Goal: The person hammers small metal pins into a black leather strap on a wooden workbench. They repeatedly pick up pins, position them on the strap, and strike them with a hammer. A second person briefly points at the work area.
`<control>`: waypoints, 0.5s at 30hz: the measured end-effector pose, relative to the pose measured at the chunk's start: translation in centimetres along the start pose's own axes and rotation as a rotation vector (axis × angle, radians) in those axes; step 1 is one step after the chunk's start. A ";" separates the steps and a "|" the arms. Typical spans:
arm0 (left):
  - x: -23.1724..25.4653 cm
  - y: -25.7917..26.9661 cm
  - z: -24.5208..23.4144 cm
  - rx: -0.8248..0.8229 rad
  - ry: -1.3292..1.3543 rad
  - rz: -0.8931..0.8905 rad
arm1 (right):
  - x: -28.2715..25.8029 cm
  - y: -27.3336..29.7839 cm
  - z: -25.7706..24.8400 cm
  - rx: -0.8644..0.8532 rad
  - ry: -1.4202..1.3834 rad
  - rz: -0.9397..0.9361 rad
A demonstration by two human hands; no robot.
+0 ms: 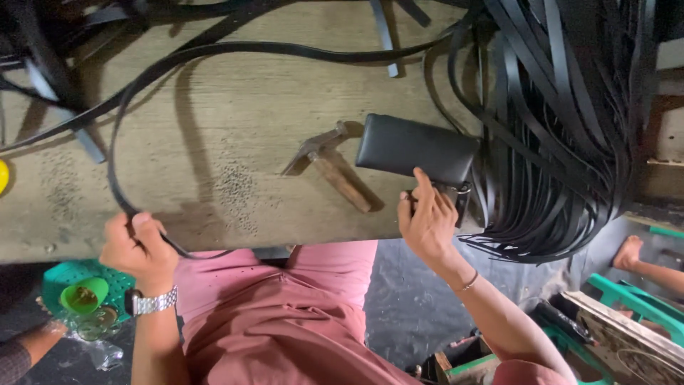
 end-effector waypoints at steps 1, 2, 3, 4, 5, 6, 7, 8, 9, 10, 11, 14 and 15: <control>-0.1 0.0 0.0 0.014 -0.028 0.013 | 0.0 -0.2 0.0 -0.013 -0.011 0.006; -0.3 -0.1 0.0 0.028 -0.055 0.025 | -0.2 -0.4 0.0 -0.027 -0.023 0.012; -0.2 -0.1 0.2 0.022 -0.055 0.023 | 0.0 -0.3 0.1 -0.032 -0.021 0.014; -0.1 -0.1 0.3 0.044 -0.022 0.039 | 0.1 -0.2 0.2 -0.062 -0.026 0.025; 0.0 -0.3 0.3 0.069 0.010 0.054 | 0.1 -0.1 0.3 -0.090 -0.032 0.034; 0.1 -0.4 0.5 0.065 0.010 0.053 | 0.3 0.0 0.5 -0.094 -0.031 0.036; 0.2 -0.4 0.4 0.052 -0.020 0.023 | 0.4 0.2 0.7 -0.102 -0.032 0.047; 0.2 -0.2 0.1 0.040 -0.050 -0.008 | 0.5 0.4 0.8 -0.110 -0.034 0.059; -0.3 -0.2 0.4 0.046 -0.050 -0.006 | 0.4 0.3 0.7 -0.104 -0.036 0.055; -0.8 -0.1 0.6 0.036 -0.027 0.007 | 0.3 0.4 0.6 -0.115 -0.008 0.069; -1.4 0.3 0.7 0.035 -0.009 0.018 | 0.2 0.4 0.7 -0.122 0.015 0.076; 0.2 -1.3 0.4 0.088 0.053 0.074 | 1.1 0.8 1.2 0.064 0.046 -0.070; 0.2 -1.3 0.5 0.094 0.056 0.078 | 1.4 1.2 1.4 0.072 0.047 -0.071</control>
Point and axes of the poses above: each hand's wrist, its own y-axis away from the middle knuckle, its own z-axis out of the palm, x = y × z, the point moved 3 cm from there along -y, towards the middle knuckle, and after that the axes turned 11 degrees about x, right-handed, at the moved point
